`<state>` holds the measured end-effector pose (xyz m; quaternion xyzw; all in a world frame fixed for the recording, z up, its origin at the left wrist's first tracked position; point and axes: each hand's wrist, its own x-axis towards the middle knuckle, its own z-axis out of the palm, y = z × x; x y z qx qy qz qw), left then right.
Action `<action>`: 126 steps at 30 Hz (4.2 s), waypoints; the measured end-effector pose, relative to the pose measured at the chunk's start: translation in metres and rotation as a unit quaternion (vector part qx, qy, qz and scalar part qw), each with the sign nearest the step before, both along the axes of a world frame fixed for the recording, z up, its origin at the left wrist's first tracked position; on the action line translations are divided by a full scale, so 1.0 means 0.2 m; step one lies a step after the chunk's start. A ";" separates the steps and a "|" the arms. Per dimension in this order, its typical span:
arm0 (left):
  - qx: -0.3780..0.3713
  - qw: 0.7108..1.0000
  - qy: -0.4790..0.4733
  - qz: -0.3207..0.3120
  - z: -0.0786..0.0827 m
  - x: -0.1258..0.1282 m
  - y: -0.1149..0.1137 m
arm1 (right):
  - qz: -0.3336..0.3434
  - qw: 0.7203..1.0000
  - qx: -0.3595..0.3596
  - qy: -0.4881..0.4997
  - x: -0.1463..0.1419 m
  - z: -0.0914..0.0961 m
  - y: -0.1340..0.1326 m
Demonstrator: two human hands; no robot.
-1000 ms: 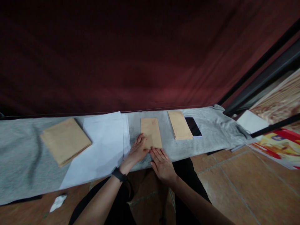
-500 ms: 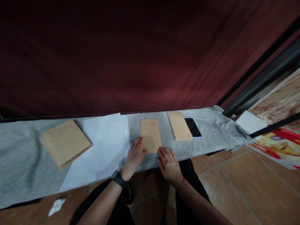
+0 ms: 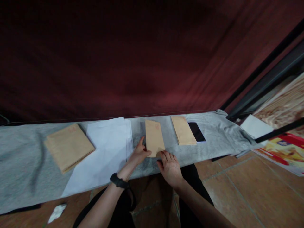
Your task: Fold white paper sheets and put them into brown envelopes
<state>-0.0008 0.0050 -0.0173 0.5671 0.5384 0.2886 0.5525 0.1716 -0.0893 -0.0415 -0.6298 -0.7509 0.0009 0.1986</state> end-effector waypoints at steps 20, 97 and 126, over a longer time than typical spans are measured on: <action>-0.024 0.983 -0.175 0.044 0.00 0.14 0.02 | -0.129 0.553 -0.150 0.809 -0.10 0.03 0.22; 0.379 0.803 0.356 -0.291 -0.14 0.21 -0.21 | 0.151 0.967 -0.058 0.199 0.23 -0.07 0.28; 0.338 0.819 0.342 -0.312 -0.11 0.18 -0.19 | 0.128 0.991 -0.018 -0.032 0.27 -0.14 0.67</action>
